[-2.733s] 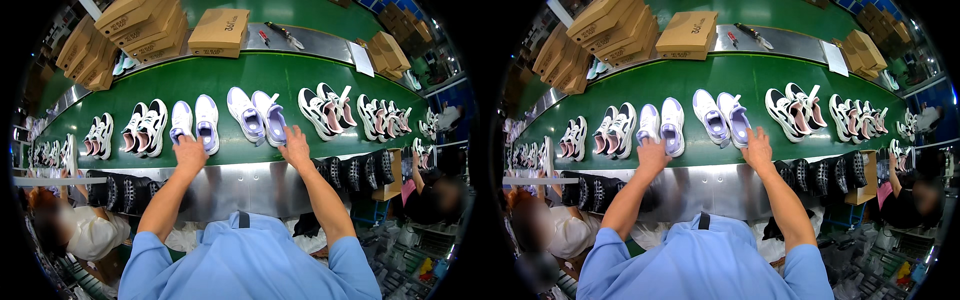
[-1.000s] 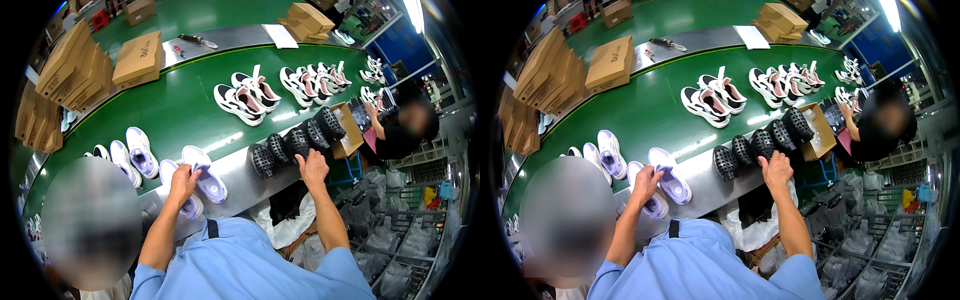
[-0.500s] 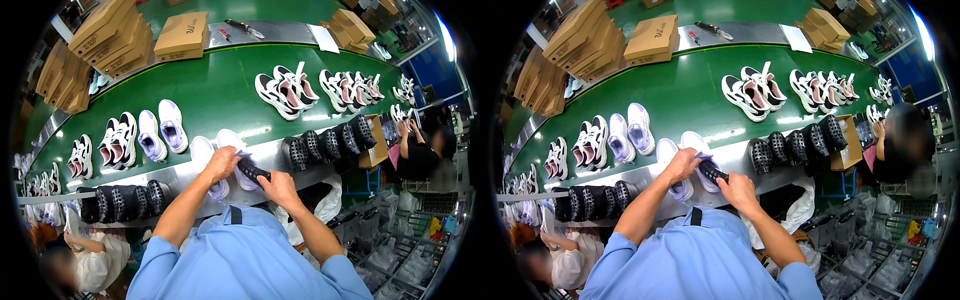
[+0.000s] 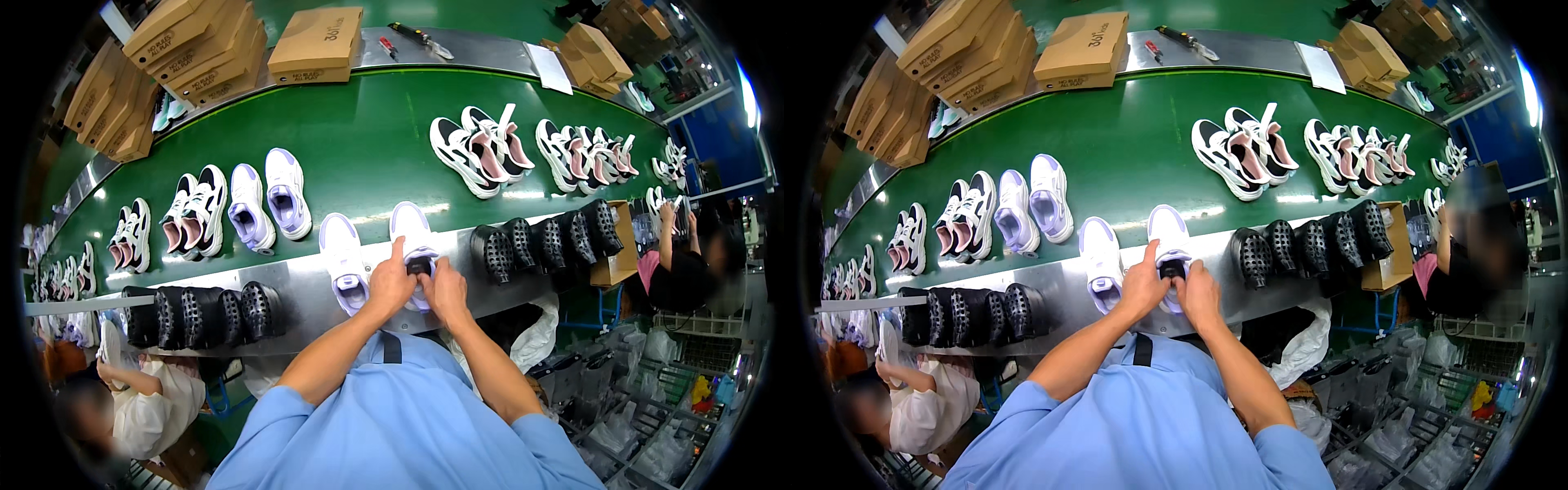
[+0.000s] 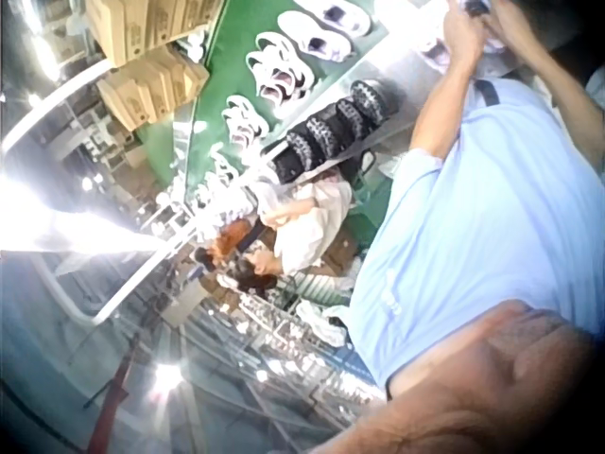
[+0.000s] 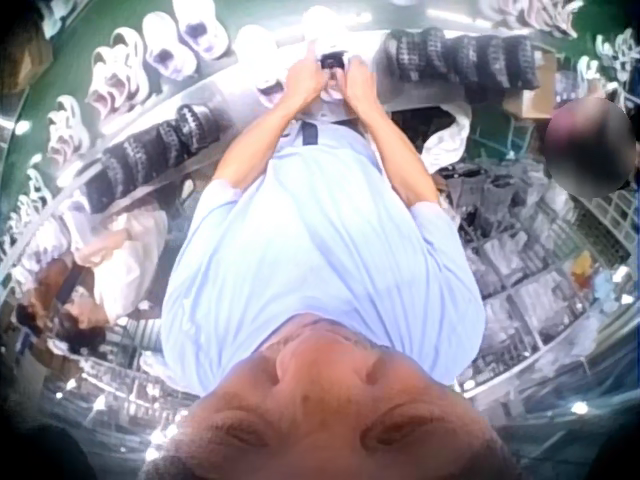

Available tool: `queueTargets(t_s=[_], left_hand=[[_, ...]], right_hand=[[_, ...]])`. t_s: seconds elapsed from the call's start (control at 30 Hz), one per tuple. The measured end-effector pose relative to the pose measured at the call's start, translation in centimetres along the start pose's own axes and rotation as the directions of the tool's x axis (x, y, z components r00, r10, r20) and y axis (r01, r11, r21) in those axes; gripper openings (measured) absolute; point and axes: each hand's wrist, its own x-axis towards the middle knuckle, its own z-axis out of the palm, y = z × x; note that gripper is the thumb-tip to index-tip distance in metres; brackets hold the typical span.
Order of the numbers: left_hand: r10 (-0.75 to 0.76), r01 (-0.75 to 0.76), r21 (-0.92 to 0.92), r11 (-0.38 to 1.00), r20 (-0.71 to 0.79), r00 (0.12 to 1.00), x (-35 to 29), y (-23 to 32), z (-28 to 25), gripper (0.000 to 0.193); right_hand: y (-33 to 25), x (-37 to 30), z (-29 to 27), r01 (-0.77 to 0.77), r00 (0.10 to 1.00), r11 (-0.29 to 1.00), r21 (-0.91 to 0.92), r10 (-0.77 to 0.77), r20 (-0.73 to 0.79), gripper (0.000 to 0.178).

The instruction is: The person picks up shoes from a conveyor belt, checks the interior and exterior, and moves them to another section of the line.

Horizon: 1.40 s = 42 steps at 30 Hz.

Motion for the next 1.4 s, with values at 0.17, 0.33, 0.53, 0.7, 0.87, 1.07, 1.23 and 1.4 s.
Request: queueTargets(t_s=[0.17, 0.33, 0.53, 0.7, 0.87, 1.07, 1.23, 1.4], left_hand=[[-0.111, 0.113, 0.038, 0.993, -0.057, 0.992, 0.0, 0.2, -0.3, 0.077], [0.079, -0.03, 0.272, 0.962, -0.172, 0.982, -9.6, 0.4, -6.6, 0.061], [-0.023, 0.043, 0.313, 0.949, -0.069, 0.997, -10.4, -8.0, -4.8, 0.047], [0.171, -0.001, 0.639, 0.769, -0.204, 0.964, -9.3, -4.2, -10.8, 0.043], [0.053, 0.002, 0.303, 0.953, -0.171, 0.984, -6.4, -1.5, -7.3, 0.047], [-0.055, 0.061, 0.035, 0.998, -0.135, 0.989, -2.9, -5.8, -1.7, 0.034], [0.01, -0.016, -0.044, 0.999, -0.133, 0.991, -3.7, -4.0, -2.4, 0.04], [0.179, -0.14, 0.179, 0.974, -0.227, 0.957, -7.4, -0.7, -3.7, 0.034]], right_hand=[[0.3, 1.7, 1.2, -0.041, 0.996, 0.997, -0.065, 0.035, -0.08, 0.037], [0.6, 1.7, 0.6, -0.105, 0.994, 0.994, -0.036, 0.104, -0.023, 0.044], [0.0, 1.3, 1.3, 0.021, 0.999, 0.998, -0.058, -0.019, 0.031, 0.047], [-2.8, -0.5, 2.4, -0.076, 0.994, 0.996, 0.052, 0.071, 0.087, 0.047], [-3.2, -0.4, 0.1, 0.158, 0.985, 0.974, 0.165, -0.143, -0.102, 0.05], [-2.9, 2.0, -1.0, 0.672, 0.74, 0.735, 0.086, -0.668, -0.074, 0.029], [-2.4, 1.2, 1.4, 0.691, 0.717, 0.722, -0.031, -0.691, -0.095, 0.032], [-2.6, -1.7, 0.1, 0.536, 0.797, 0.844, 0.018, -0.499, -0.34, 0.031]])
